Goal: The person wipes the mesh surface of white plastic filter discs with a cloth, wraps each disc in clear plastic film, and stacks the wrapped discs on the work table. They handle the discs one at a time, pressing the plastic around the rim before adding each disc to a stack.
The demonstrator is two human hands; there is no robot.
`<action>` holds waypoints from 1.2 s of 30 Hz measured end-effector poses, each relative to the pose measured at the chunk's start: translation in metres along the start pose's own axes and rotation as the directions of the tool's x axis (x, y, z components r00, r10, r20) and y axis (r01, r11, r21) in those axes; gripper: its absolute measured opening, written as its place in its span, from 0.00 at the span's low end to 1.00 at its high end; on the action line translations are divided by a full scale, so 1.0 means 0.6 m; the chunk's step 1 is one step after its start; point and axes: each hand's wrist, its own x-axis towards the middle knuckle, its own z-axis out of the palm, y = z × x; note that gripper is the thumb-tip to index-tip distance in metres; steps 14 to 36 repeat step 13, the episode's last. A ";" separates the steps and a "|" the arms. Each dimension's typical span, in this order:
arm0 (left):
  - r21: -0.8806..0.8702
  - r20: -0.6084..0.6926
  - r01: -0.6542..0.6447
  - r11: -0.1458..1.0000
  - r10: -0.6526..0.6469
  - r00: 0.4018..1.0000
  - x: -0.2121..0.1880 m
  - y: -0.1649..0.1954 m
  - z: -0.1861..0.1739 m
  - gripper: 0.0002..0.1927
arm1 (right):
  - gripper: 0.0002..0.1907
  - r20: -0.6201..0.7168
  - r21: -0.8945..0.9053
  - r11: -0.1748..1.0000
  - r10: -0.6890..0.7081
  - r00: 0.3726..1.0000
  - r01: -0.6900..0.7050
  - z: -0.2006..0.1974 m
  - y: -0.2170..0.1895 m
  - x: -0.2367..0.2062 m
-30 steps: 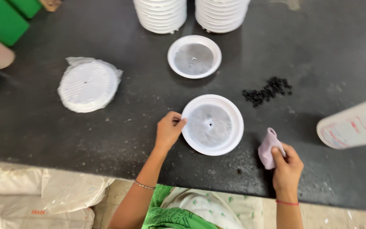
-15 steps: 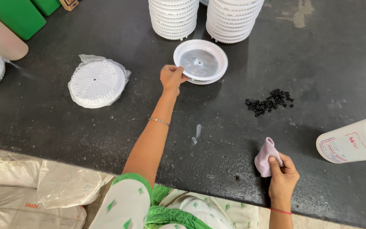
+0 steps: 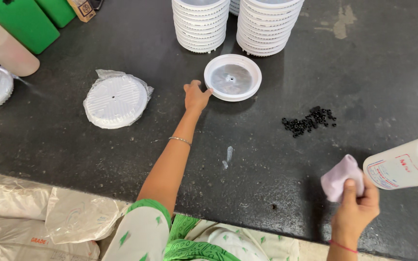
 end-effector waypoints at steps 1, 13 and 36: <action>-0.024 -0.005 -0.013 1.000 0.013 1.000 -0.003 -0.005 0.001 0.33 | 0.14 0.003 0.042 0.999 -0.022 1.000 0.022 -0.002 -0.004 0.007; -0.376 0.005 -0.411 0.831 0.445 0.895 -0.231 0.049 0.019 0.27 | 0.14 -0.034 -0.878 0.476 -0.183 0.982 0.058 -0.055 0.030 0.050; -0.376 0.005 -0.411 0.831 0.445 0.895 -0.231 0.049 0.019 0.27 | 0.14 -0.034 -0.878 0.476 -0.183 0.982 0.058 -0.055 0.030 0.050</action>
